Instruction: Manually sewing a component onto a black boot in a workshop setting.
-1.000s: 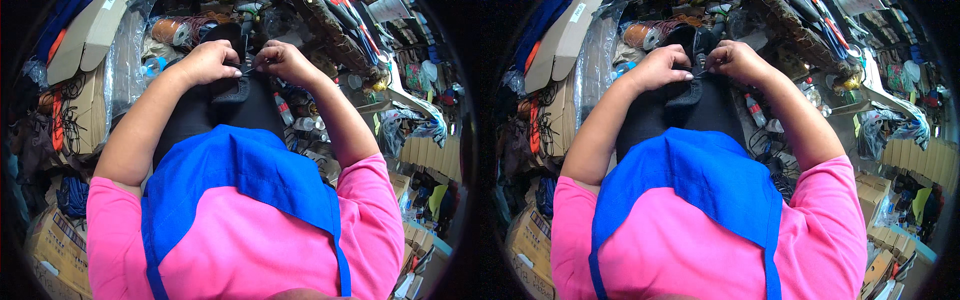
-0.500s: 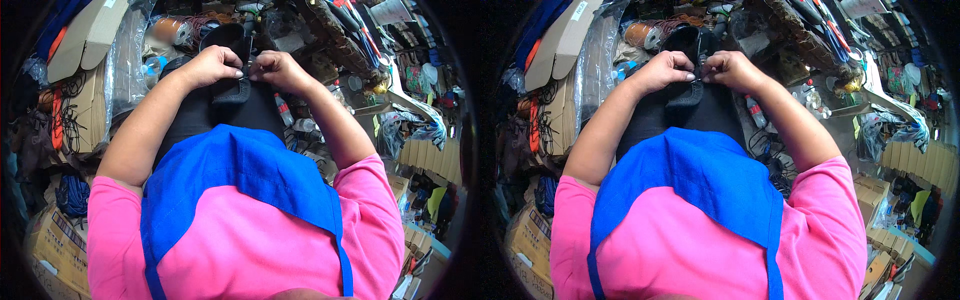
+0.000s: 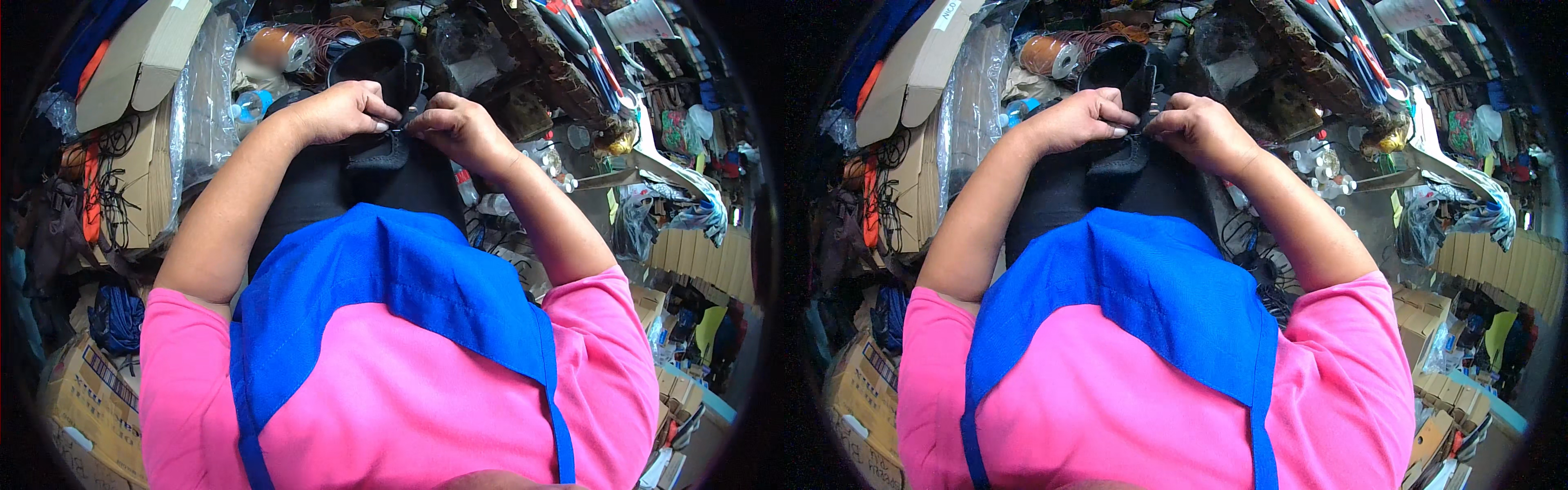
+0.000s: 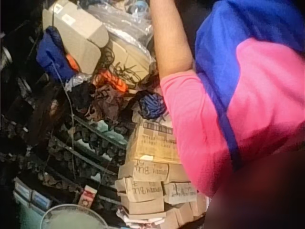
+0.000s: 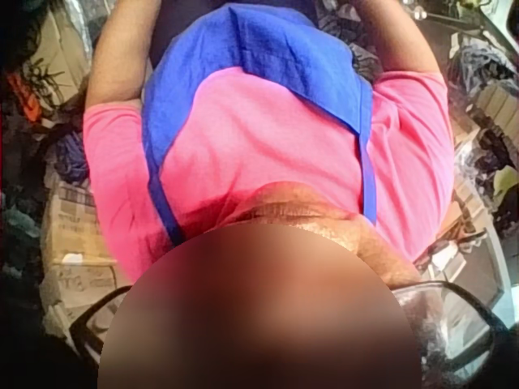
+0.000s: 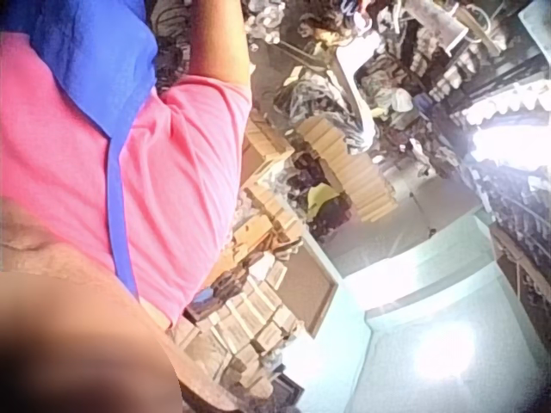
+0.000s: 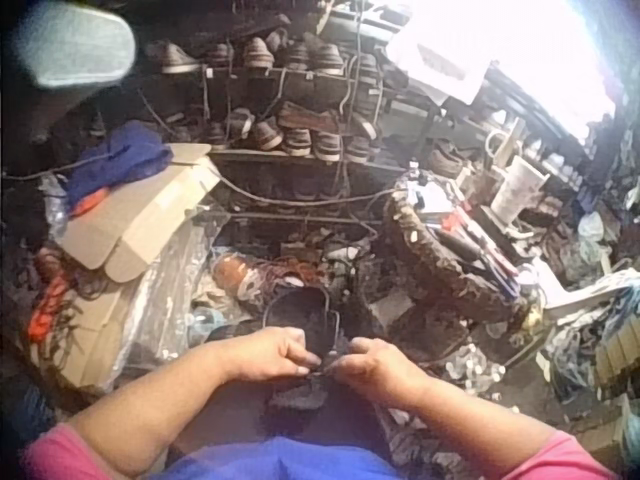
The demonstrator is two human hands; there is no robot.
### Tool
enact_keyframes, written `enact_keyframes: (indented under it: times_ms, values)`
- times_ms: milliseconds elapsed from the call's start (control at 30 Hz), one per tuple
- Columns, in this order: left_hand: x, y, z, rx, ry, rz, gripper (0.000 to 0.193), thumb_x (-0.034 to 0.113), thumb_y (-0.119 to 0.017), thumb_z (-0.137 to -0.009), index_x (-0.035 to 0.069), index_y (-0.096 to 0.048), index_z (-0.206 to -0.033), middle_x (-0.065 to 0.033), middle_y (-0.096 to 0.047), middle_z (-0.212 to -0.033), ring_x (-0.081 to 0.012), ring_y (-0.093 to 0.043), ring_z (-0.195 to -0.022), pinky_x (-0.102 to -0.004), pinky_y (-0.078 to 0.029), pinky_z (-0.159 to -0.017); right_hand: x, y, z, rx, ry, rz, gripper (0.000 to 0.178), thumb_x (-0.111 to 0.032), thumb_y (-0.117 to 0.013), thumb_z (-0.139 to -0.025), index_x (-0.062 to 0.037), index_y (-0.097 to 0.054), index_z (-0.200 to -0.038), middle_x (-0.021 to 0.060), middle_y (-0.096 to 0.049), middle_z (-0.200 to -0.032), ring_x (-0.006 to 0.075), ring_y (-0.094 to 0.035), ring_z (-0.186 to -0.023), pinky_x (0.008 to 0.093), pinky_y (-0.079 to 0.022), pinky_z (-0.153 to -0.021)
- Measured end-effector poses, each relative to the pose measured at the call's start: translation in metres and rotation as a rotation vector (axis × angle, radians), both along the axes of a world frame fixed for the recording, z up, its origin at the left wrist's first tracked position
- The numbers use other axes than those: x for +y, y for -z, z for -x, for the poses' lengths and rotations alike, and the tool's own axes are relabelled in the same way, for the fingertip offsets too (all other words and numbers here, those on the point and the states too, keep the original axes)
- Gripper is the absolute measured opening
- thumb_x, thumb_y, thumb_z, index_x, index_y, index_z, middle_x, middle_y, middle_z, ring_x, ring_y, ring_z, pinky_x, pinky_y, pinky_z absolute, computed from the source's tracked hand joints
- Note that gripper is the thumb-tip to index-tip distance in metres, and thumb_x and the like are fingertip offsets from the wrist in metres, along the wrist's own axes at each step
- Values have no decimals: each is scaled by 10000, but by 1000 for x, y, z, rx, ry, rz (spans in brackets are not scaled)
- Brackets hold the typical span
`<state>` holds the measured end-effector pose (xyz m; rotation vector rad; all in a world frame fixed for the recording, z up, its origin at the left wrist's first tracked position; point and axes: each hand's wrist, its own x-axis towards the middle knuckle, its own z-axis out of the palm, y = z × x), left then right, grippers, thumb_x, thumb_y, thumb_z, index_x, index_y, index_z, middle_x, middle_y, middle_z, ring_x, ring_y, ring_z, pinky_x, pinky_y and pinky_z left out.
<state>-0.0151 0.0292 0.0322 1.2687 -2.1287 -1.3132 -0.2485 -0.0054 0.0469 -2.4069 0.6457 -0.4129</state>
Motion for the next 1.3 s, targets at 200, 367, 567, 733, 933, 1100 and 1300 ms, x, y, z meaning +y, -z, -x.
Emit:
enact_keyframes:
  times_ms: [200,367,567,733,933,1100,1300]
  values:
    - [1,0,0,-23,13,7,296,93,-627,-820,66,-669,-1112,-67,-486,-851,-197,-521,-855,-296,-428,-797,0,-23,-12,265,-159,323,96,-116,-610,-795,-121,-679,-860,104,-600,-875,291,-625,-834,405,-486,-706]
    - [1,9,-2,-59,-17,75,253,63,-656,-782,43,-671,-1034,-84,-511,-867,-204,-528,-861,-311,-434,-799,11,-42,-42,580,-280,582,142,-190,-560,-821,-162,-692,-868,71,-617,-897,250,-630,-867,394,-461,-739]
    - [0,18,-2,11,-195,134,234,28,-712,-713,15,-654,-939,-89,-583,-902,-218,-572,-898,-315,-460,-813,8,-30,-47,517,-235,543,136,-164,-573,-781,-149,-694,-842,89,-612,-895,254,-623,-882,395,-452,-753]
    - [1,26,-3,44,-212,261,262,45,-744,-675,25,-659,-922,-75,-587,-936,-229,-560,-955,-311,-452,-871,6,-37,-34,466,-186,463,146,-124,-569,-744,-92,-685,-827,113,-610,-846,277,-614,-871,400,-454,-755]
    - [0,29,2,-37,-246,323,315,72,-759,-667,41,-658,-964,-90,-580,-978,-252,-556,-995,-320,-449,-899,5,-7,-42,396,-44,231,131,-110,-601,-761,-72,-649,-877,136,-607,-844,329,-615,-877,407,-492,-732]
    - [38,2,13,-125,-438,463,411,105,-728,-721,40,-593,-1104,-142,-583,-1101,-322,-557,-1067,-380,-453,-918,-4,4,-22,151,95,-250,240,-245,-681,-829,-99,-660,-1019,85,-630,-762,176,-613,-707,308,-518,-660]
    - [102,-24,1,-212,-428,166,411,164,-636,-831,43,-528,-1208,-196,-647,-953,-364,-631,-887,-410,-491,-798,-6,-13,1,138,271,-1087,237,-263,-561,-947,-63,-612,-1062,13,-614,-759,80,-580,-640,232,-480,-552]
